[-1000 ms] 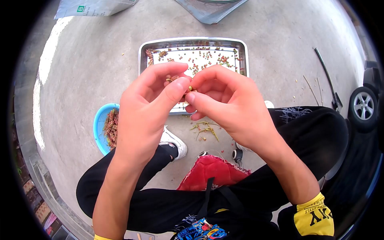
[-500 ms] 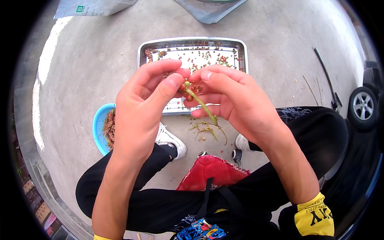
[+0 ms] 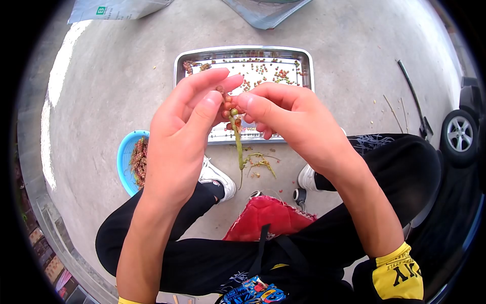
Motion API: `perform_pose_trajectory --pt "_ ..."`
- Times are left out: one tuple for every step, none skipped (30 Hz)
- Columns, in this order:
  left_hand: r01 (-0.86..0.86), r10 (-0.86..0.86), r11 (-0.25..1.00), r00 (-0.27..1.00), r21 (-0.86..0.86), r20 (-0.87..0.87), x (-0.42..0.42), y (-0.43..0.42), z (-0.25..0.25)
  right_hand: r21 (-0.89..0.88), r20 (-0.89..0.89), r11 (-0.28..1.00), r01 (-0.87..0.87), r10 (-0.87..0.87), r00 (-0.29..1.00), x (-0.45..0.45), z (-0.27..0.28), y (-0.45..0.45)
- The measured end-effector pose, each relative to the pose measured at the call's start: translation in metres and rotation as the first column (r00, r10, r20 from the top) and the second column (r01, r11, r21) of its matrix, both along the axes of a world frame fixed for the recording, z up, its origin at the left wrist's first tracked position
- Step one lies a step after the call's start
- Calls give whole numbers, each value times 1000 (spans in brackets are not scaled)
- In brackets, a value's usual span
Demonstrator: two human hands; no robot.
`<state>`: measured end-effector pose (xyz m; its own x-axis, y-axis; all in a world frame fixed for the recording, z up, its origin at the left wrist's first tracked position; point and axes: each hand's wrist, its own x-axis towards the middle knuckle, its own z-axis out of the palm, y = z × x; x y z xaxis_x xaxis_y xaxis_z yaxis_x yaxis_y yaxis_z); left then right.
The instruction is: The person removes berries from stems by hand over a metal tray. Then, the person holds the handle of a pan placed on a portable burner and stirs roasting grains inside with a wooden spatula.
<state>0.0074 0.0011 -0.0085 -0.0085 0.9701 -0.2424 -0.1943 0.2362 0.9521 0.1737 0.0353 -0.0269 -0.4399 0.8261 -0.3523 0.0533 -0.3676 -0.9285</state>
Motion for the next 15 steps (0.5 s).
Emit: perform_pose_trajectory --pt "0 0 1000 1000 0 0 1 0 -1 20 -3 1000 -5 5 1000 -1 1 -1" --pt "4 -4 1000 1000 8 3 1 0 -2 41 -5 999 -10 10 1000 -2 1 -2" --pt "10 -10 1000 1000 15 5 2 -1 -2 42 -6 999 -10 11 1000 -2 0 -2" --pt "10 -10 1000 1000 15 5 3 -1 -1 32 -40 999 4 -3 999 -3 -1 -2" --pt "9 -8 1000 1000 17 -5 4 -2 1 21 -74 1000 20 -18 997 -3 -3 -3" --pt "8 -7 1000 1000 20 -13 5 -2 2 20 -73 1000 23 -21 997 -3 -4 -4" --pt "10 -9 1000 1000 20 -12 6 -2 2 30 -110 999 40 -36 993 -3 -6 -3" --pt "-7 7 1000 1000 8 6 7 -2 2 40 -147 998 56 -50 988 -3 -7 -2" --pt "-23 23 1000 999 -3 24 7 -1 2 43 -147 997 57 -50 988 -4 -5 -2" --pt "-22 22 1000 999 1 23 7 -2 3 -71 -213 993 93 -107 971 -4 -1 -2" --pt "-22 21 998 1000 -63 -12 7 -3 5 -185 -271 975 121 -169 948 -4 2 -1" --pt "-23 17 992 999 -127 -47 7 -5 6 -179 -273 976 123 -169 947 -4 4 0" --pt "-21 15 992 999 -121 -47 7 -5 8 -198 -304 971 135 -192 933 -3 6 1" --pt "12 -23 987 997 -160 -69 7 -7 9 -218 -333 965 147 -215 918 -1 8 1" --pt "44 -63 979 994 -200 -89 6 -7 10 -213 -334 965 151 -217 917 0 9 1"
